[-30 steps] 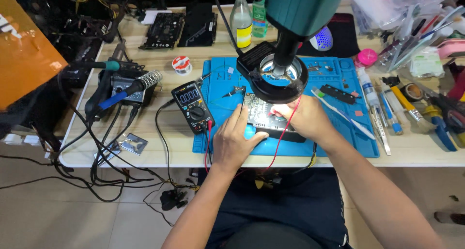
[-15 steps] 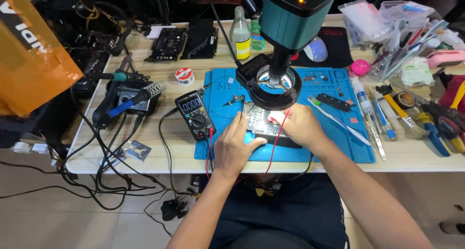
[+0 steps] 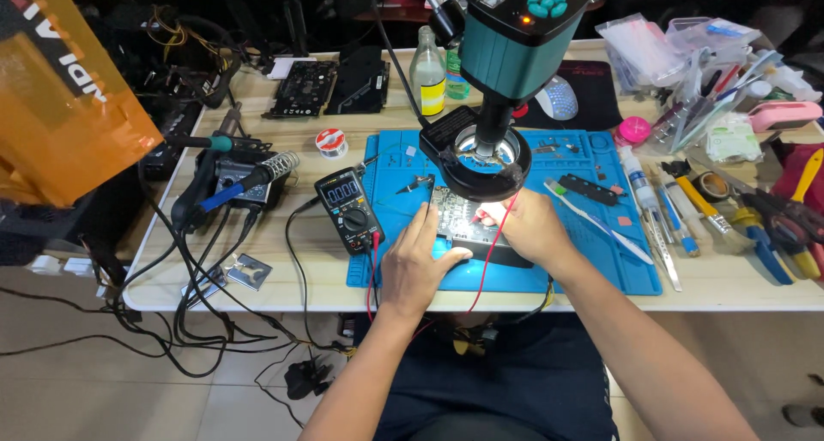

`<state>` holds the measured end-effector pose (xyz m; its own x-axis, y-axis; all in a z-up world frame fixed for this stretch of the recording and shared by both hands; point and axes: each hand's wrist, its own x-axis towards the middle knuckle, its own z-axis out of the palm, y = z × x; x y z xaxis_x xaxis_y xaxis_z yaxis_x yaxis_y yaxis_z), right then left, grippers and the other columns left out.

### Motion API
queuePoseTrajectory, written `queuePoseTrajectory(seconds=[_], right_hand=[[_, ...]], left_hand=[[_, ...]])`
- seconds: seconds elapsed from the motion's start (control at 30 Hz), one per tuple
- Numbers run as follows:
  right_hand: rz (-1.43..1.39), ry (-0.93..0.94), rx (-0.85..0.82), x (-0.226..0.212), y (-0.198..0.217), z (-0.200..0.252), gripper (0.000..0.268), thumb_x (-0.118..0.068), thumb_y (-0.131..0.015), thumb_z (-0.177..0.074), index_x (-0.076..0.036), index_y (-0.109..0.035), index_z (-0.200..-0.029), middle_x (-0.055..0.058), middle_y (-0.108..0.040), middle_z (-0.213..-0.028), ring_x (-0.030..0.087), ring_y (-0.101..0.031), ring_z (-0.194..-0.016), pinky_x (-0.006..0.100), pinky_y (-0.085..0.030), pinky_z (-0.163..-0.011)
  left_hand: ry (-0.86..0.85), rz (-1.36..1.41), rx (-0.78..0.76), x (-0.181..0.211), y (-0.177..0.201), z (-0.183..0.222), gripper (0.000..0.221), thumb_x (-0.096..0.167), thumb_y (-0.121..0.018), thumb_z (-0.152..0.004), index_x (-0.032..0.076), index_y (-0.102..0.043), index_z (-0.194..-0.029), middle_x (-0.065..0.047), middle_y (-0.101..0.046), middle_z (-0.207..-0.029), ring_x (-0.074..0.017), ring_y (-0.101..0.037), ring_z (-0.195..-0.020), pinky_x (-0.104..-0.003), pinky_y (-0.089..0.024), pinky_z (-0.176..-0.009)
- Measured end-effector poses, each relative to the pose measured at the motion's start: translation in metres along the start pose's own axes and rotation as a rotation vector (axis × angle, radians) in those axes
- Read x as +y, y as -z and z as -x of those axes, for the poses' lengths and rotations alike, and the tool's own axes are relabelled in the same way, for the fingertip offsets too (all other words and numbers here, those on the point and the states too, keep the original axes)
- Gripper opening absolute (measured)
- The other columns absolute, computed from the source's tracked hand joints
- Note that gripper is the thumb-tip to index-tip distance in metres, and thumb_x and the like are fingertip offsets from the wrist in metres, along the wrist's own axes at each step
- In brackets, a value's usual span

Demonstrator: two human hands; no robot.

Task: Testing and inspecting a printed circuit board using a multimeter and a digital microscope on a repair bench.

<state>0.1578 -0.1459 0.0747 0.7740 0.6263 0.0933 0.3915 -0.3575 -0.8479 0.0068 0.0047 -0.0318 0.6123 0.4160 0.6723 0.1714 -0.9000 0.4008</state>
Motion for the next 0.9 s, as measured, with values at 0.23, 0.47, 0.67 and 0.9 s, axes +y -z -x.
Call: queuePoseTrajectory(seconds=[0.23,0.47,0.67,0.9], right_hand=[[0.006,0.056,0.011,0.014,-0.007,-0.003,0.024,-0.027,-0.08,-0.103,-0.008,-0.084,-0.089,0.007,-0.082,-0.078,0.025,-0.08,-0.086,0.045,-0.061,-0.09],[-0.022,0.033,0.005,0.007,-0.005,-0.001,0.018,-0.023,-0.08,-0.105,-0.013,-0.086,-0.091,0.003,-0.082,-0.078,0.015,-0.076,-0.083,0.04,-0.062,-0.088],[-0.012,-0.003,-0.004,0.006,-0.005,0.002,0.02,-0.024,-0.081,-0.106,-0.012,-0.086,-0.092,0.004,-0.081,-0.075,0.014,-0.075,-0.079,0.039,-0.062,-0.087],[0.042,0.025,-0.005,0.015,-0.009,-0.001,0.019,-0.027,-0.083,-0.105,-0.01,-0.087,-0.098,0.008,-0.082,-0.077,0.026,-0.081,-0.088,0.048,-0.063,-0.089]], left_hand=[[0.002,0.016,0.034,-0.003,-0.004,0.005,0.095,0.064,-0.093,-0.074,0.012,-0.071,-0.15,-0.011,-0.072,-0.151,-0.031,-0.076,-0.124,-0.042,-0.065,-0.095],[0.014,-0.004,0.018,0.003,0.002,0.0,0.093,0.068,-0.091,-0.074,0.015,-0.071,-0.147,-0.009,-0.07,-0.15,-0.0297,-0.075,-0.125,-0.044,-0.064,-0.096],[0.028,0.081,-0.025,0.008,0.006,-0.003,0.087,0.063,-0.092,-0.077,0.009,-0.073,-0.142,-0.018,-0.068,-0.152,-0.0387,-0.073,-0.126,-0.051,-0.063,-0.096],[0.021,0.13,-0.047,0.006,0.01,-0.004,0.086,0.055,-0.095,-0.078,0.006,-0.072,-0.145,-0.022,-0.066,-0.155,-0.0397,-0.073,-0.129,-0.05,-0.062,-0.101]])
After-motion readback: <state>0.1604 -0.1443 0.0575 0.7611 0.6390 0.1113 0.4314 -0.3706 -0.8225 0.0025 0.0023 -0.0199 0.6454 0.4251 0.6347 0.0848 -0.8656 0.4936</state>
